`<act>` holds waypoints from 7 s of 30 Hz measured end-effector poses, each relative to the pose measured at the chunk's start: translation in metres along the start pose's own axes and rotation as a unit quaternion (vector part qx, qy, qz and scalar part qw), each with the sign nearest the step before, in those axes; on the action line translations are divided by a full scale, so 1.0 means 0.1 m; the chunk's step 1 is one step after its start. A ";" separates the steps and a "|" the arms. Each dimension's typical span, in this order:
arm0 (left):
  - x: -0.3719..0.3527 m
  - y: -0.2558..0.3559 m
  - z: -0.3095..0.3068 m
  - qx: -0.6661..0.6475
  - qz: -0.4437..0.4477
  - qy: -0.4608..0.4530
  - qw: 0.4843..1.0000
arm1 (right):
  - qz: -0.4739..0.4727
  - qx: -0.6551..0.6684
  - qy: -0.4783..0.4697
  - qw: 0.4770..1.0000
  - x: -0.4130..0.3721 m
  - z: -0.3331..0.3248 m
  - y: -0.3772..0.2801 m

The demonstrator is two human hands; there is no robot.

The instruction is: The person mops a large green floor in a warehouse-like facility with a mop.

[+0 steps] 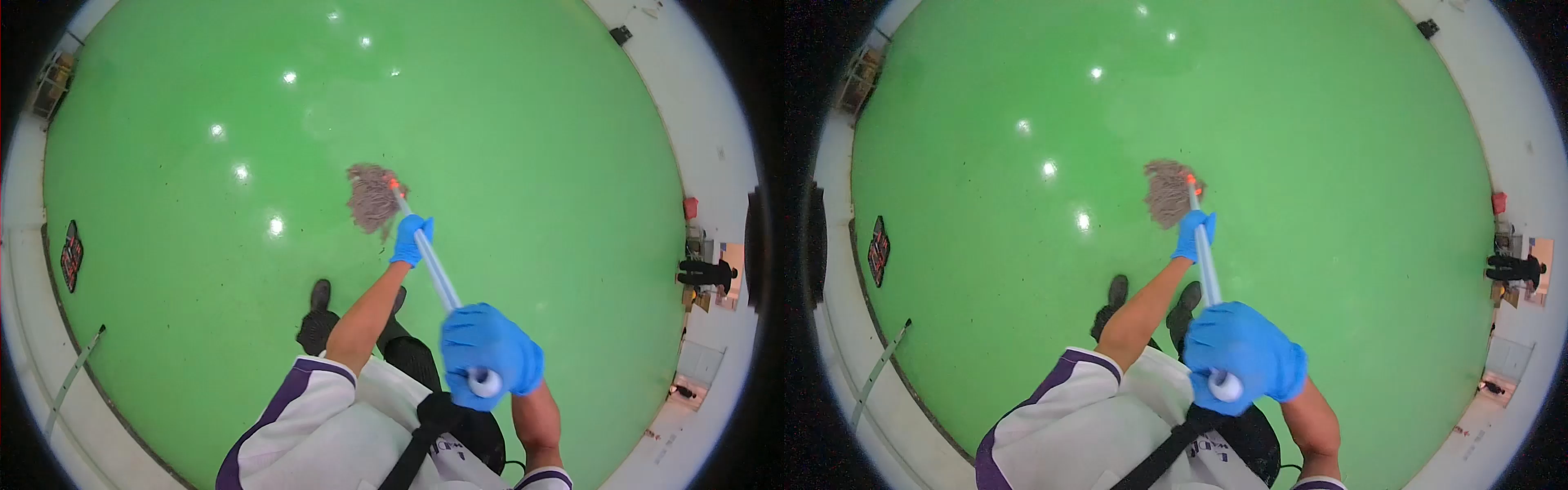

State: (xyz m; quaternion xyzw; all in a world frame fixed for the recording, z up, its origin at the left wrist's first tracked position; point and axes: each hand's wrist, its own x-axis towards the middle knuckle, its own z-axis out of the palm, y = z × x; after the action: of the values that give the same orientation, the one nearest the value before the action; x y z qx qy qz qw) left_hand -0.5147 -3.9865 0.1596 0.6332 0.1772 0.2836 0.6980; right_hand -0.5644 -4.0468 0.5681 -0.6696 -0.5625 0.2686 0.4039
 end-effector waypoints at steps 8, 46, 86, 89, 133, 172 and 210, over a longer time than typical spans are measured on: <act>-0.13 0.81 0.07 0.225 0.149 -0.018 0.963 | 0.013 -0.008 0.188 0.982 -0.41 -0.07 -0.48; -0.64 0.33 0.58 0.260 -0.022 -0.090 0.961 | 0.024 0.198 0.315 0.928 -1.16 -0.65 0.57; -6.28 1.17 -4.57 0.419 -0.529 0.263 0.689 | 0.325 -0.234 -0.117 0.909 -1.99 3.99 1.49; -6.93 1.86 -4.39 0.389 -0.531 0.329 0.677 | 0.338 -0.253 -0.119 0.898 -2.03 3.84 1.36; -7.51 2.70 -7.70 0.472 -0.482 -0.082 0.733 | 0.670 -0.130 -0.106 0.723 -3.16 6.65 -0.85; -7.62 3.06 -12.31 0.550 -0.391 -0.178 0.717 | 0.651 -0.052 -0.047 0.756 2.02 9.11 -0.02; -8.84 2.51 -11.51 0.059 -0.472 0.390 0.788 | 0.489 -0.125 -0.110 0.856 0.59 9.73 -1.68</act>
State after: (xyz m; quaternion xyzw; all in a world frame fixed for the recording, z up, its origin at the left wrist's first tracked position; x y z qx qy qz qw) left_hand -1.9421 -3.6240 0.1517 0.3462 0.7276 0.1306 0.5777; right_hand -1.4338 -3.7505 0.2001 -0.8694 -0.2317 0.4309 0.0689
